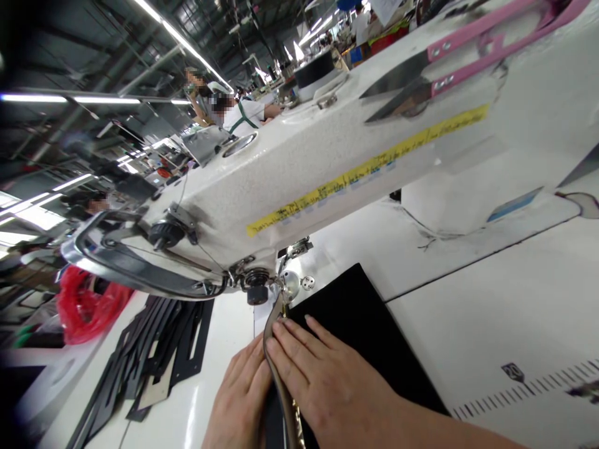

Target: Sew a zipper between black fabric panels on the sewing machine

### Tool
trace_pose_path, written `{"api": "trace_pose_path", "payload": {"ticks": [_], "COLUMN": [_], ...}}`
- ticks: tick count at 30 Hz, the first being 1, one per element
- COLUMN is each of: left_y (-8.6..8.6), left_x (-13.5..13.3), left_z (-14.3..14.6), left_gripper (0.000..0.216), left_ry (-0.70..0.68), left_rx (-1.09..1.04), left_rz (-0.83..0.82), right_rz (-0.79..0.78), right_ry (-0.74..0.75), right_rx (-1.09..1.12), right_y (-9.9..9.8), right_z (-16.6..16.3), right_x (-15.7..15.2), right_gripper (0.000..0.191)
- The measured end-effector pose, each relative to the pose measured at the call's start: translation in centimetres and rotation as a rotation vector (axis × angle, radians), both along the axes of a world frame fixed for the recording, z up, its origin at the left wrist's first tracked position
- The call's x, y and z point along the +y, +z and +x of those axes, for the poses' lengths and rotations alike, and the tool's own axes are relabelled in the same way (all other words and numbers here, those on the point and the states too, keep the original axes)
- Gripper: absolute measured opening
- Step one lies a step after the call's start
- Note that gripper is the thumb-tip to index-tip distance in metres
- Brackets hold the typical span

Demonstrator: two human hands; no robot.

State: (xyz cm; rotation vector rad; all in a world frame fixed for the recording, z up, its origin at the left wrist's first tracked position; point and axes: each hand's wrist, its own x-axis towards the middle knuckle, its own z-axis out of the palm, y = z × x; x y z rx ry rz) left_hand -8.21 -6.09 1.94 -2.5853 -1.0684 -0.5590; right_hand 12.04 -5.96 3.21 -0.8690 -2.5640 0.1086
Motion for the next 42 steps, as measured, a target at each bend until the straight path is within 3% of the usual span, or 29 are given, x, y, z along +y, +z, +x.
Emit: {"api": "trace_pose_path", "payload": {"ticks": [3, 8, 16, 23, 36, 42], "left_y": [0.0, 0.5, 0.7, 0.7, -0.3, 0.2], "left_x": [-0.2, -0.6, -0.9, -1.0, -0.7, 1.0], "left_z": [0.5, 1.3, 1.6, 1.9, 2.6, 2.9], "left_gripper": [0.033, 0.029, 0.036, 0.034, 0.03, 0.031], "left_ry": [0.037, 0.085, 0.113, 0.141, 0.157, 0.16], "left_rx": [-0.004, -0.07, -0.143, -0.189, -0.204, -0.166], "left_rz": [0.004, -0.061, -0.133, -0.094, 0.048, 0.012], "right_rz": [0.047, 0.225, 0.401, 0.416, 0.294, 0.389], "right_ry": [-0.028, -0.252, -0.148, -0.138, -0.11, -0.111], "right_rx": [-0.011, -0.015, -0.191, -0.225, -0.211, -0.222], "right_y": [-0.4, -0.7, 0.3, -0.4, -0.1, 0.1], "right_z": [-0.1, -0.4, 0.1, 0.4, 0.6, 1.0], "right_x": [-0.2, -0.9, -0.5, -0.4, -0.3, 1.4], "right_gripper": [0.055, 0.048, 0.056, 0.059, 0.062, 0.058]}}
